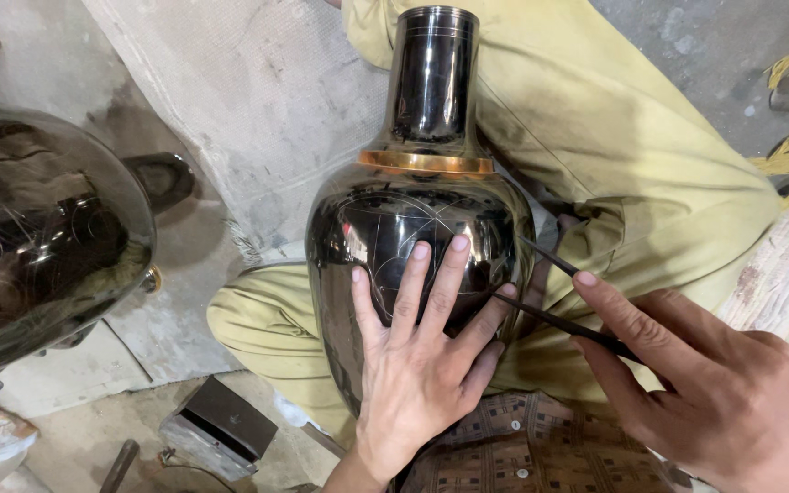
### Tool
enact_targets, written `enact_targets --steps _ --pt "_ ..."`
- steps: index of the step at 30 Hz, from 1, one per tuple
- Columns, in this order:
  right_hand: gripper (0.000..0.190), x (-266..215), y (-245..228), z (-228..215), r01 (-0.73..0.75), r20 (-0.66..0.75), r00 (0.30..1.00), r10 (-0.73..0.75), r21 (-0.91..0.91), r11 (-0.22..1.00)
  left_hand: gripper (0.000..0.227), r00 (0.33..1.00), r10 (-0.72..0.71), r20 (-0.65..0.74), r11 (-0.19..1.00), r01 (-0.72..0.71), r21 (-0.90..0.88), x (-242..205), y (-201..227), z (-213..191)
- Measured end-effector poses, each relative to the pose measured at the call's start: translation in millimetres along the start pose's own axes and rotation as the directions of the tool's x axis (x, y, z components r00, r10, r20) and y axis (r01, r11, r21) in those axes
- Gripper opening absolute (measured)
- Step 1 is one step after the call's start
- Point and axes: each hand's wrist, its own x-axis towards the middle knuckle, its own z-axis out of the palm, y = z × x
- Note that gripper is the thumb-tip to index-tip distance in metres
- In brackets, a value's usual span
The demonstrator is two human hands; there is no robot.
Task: The person is sitting on the floor and using a small metal tool to engrave a pattern onto the surface of a large, shiny metal vessel. They hold the vessel steady with one hand while carefully carving lines with the other.
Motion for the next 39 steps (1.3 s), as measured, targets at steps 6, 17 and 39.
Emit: enact_targets --steps 6,17,39 --pt "0.069 0.4 -0.7 1.0 0.011 0.000 1.000 -0.011 -0.025 1.000 0.050 1.000 -0.001 -0.004 1.000 0.001 -0.007 0.4 -1.1 -0.3" --pt "0.061 13.2 -5.0 -5.8 0.087 -0.001 0.996 -0.088 -0.122 0.989 0.049 0.999 -0.037 -0.023 0.999 0.037 -0.025 -0.3 -0.7 -1.5" --pt "0.067 140.0 -21.7 -39.7 0.342 0.763 0.646 0.011 -0.302 0.890 0.050 0.997 -0.049 -0.063 0.998 0.047 -0.037 -0.2 -1.0 -0.1"
